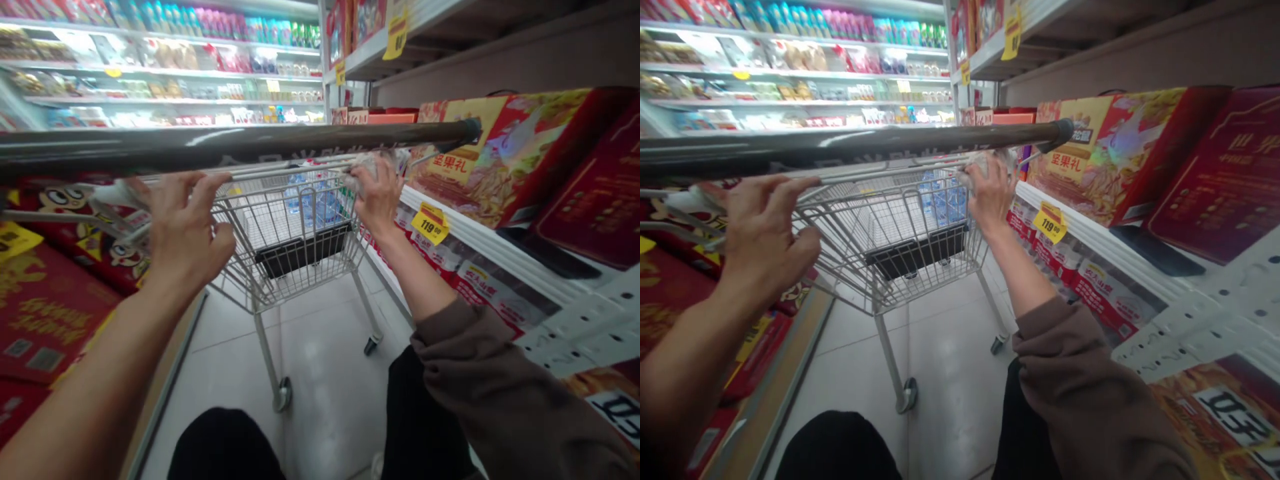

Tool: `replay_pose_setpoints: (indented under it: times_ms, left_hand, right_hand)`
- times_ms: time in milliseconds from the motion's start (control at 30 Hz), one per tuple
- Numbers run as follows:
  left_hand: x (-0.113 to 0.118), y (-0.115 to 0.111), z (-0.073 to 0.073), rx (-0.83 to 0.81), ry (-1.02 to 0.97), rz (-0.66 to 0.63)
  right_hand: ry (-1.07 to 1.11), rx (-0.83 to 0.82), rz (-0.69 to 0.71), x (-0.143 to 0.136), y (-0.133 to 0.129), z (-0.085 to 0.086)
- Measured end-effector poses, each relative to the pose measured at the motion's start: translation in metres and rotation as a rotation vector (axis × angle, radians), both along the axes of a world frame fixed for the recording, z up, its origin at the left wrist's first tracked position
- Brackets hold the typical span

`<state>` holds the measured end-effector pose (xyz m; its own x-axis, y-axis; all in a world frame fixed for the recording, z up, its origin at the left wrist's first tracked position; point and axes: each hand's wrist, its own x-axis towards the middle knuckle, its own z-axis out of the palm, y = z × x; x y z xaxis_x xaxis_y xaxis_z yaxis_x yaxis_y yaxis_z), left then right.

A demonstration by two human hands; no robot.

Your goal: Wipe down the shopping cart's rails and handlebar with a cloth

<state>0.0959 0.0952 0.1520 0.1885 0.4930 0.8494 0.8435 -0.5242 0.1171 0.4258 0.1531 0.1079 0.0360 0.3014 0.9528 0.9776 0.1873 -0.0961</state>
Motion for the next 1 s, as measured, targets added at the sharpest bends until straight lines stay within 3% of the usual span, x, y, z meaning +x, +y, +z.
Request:
replay_pose_setpoints:
  times_ms: [100,167,333,433,667,800,900,1000]
  left_hand:
    - [0.0,0.0,0.0,0.016,0.051,0.004]
    - [-0.004,0.0,0.0,0.011,0.032,-0.006]
    - [-0.012,0.002,0.001,0.027,0.034,-0.047]
    - [-0.009,0.002,0.002,0.027,0.021,-0.033]
    - [-0.018,-0.003,0.002,-0.058,0.081,-0.068]
    - [-0.031,-0.014,-0.011,-0.015,0.12,-0.079]
    - [-0.031,-0.021,-0.029,0.065,0.026,0.012]
    - [-0.024,-0.027,-0.039,-0.003,-0.057,0.163]
  right_hand:
    - [-0.136,-0.035,0.075,-0.036,-0.007,0.0]
    - [-0.197,-0.049,0.088,-0.042,-0.009,-0.001]
    - [0.051,0.069,-0.02,-0.002,-0.002,-0.005]
    - [0.155,0.07,0.018,-0.003,-0.001,-0.008]
    - [0.07,0.119,0.203,-0.099,-0.014,-0.028]
    - [-0.016,-0.012,0.208,-0.138,-0.019,-0.036]
    - [-0.088,-0.126,0.2,-0.165,-0.026,-0.03]
    - [-0.271,-0.18,0.277,-0.189,-0.033,-0.018]
